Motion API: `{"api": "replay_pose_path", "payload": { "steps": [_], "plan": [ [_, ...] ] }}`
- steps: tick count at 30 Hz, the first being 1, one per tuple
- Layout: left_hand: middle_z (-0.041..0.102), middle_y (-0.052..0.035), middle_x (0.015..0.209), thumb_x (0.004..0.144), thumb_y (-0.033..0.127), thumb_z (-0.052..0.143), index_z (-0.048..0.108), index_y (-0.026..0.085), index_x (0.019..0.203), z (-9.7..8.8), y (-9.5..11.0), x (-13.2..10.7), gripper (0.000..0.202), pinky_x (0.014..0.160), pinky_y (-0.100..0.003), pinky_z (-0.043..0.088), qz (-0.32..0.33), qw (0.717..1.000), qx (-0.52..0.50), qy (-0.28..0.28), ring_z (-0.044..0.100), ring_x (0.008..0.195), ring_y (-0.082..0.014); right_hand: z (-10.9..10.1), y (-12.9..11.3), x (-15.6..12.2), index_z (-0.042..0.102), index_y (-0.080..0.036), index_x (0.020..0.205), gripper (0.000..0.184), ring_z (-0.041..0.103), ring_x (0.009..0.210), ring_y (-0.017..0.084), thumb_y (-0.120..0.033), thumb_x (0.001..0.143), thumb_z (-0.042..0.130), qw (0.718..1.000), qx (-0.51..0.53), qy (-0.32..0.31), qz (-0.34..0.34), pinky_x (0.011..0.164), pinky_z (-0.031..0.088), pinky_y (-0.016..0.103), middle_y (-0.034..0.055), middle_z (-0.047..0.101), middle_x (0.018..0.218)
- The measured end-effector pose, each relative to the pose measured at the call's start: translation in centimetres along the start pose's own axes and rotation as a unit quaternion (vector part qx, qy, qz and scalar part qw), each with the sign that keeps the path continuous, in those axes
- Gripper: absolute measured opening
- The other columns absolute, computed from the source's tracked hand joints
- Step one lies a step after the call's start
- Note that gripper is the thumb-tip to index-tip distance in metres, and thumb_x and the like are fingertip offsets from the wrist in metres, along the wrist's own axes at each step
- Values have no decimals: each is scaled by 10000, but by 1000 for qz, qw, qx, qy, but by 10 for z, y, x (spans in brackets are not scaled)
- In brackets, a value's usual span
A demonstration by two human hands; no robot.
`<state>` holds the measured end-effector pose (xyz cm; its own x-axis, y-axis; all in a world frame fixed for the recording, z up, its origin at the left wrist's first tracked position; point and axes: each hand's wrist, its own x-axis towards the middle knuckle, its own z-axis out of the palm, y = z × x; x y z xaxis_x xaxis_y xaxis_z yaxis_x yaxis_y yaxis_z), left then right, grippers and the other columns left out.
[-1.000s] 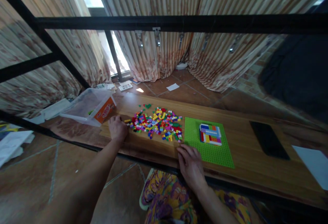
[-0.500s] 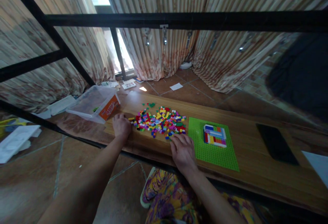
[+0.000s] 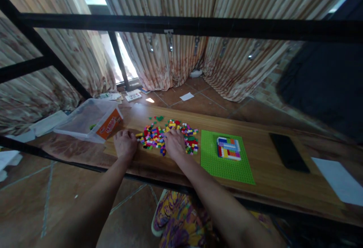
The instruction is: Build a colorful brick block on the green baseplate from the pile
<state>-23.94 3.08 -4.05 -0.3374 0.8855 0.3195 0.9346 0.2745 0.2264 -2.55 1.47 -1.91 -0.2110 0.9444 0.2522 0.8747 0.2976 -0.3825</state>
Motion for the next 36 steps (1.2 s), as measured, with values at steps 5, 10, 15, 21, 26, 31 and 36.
{"api": "replay_pose_path", "payload": {
  "steps": [5, 10, 15, 21, 26, 31, 36],
  "plan": [
    [601, -184, 1088, 858, 298, 388, 646, 105, 1023, -1, 0, 0, 363, 973, -419, 374, 7, 1000, 6, -2, 498, 1087, -309, -11, 4, -14, 680, -213, 935, 162, 544, 960, 217, -236, 903, 524, 995, 86, 50, 3, 875, 418, 342, 68, 658, 955],
    [603, -184, 1092, 858, 311, 383, 646, 107, 1013, -4, 2, 0, 367, 970, -415, 376, 2, 1000, 13, -10, 500, 1096, -310, -32, 23, -62, 684, -221, 954, 188, 625, 876, 167, -232, 891, 507, 956, 274, 94, 46, 814, 477, 288, 42, 685, 951],
    [613, -195, 1086, 859, 297, 374, 647, 83, 1030, -5, 3, 1, 387, 972, -415, 374, 7, 1000, 24, -19, 505, 1110, -314, -52, 64, -119, 699, -212, 931, 170, 643, 873, 172, -269, 836, 570, 927, 330, 121, 131, 806, 500, 294, 46, 686, 947],
    [612, -209, 1115, 871, 295, 371, 650, 64, 1020, -6, 3, 3, 392, 971, -419, 375, 13, 999, 36, -32, 499, 1126, -316, -80, 99, -165, 698, -215, 950, 205, 640, 848, 180, -332, 820, 591, 923, 282, 151, 213, 800, 506, 316, 48, 679, 960],
    [608, -209, 1124, 866, 305, 377, 650, 68, 1027, -10, 6, 4, 395, 974, -430, 373, 5, 998, 31, -48, 493, 1131, -323, -95, 129, -186, 696, -206, 985, 259, 640, 927, 208, -370, 834, 564, 920, 238, 180, 253, 853, 497, 354, 72, 686, 1018],
    [588, -222, 1154, 859, 321, 366, 652, 68, 1058, -9, 6, 5, 431, 982, -439, 373, -9, 998, 34, -59, 483, 1148, -334, -103, 158, -189, 693, -180, 963, 294, 648, 866, 222, -406, 820, 571, 911, 208, 214, 284, 810, 506, 370, 90, 692, 966],
    [578, -224, 1165, 858, 344, 357, 637, 60, 1108, -6, 4, 6, 470, 995, -447, 372, -12, 998, 17, -51, 476, 1168, -331, -105, 172, -176, 696, -174, 919, 280, 658, 841, 227, -400, 783, 606, 903, 204, 241, 292, 809, 514, 382, 91, 706, 935]
  ]
}}
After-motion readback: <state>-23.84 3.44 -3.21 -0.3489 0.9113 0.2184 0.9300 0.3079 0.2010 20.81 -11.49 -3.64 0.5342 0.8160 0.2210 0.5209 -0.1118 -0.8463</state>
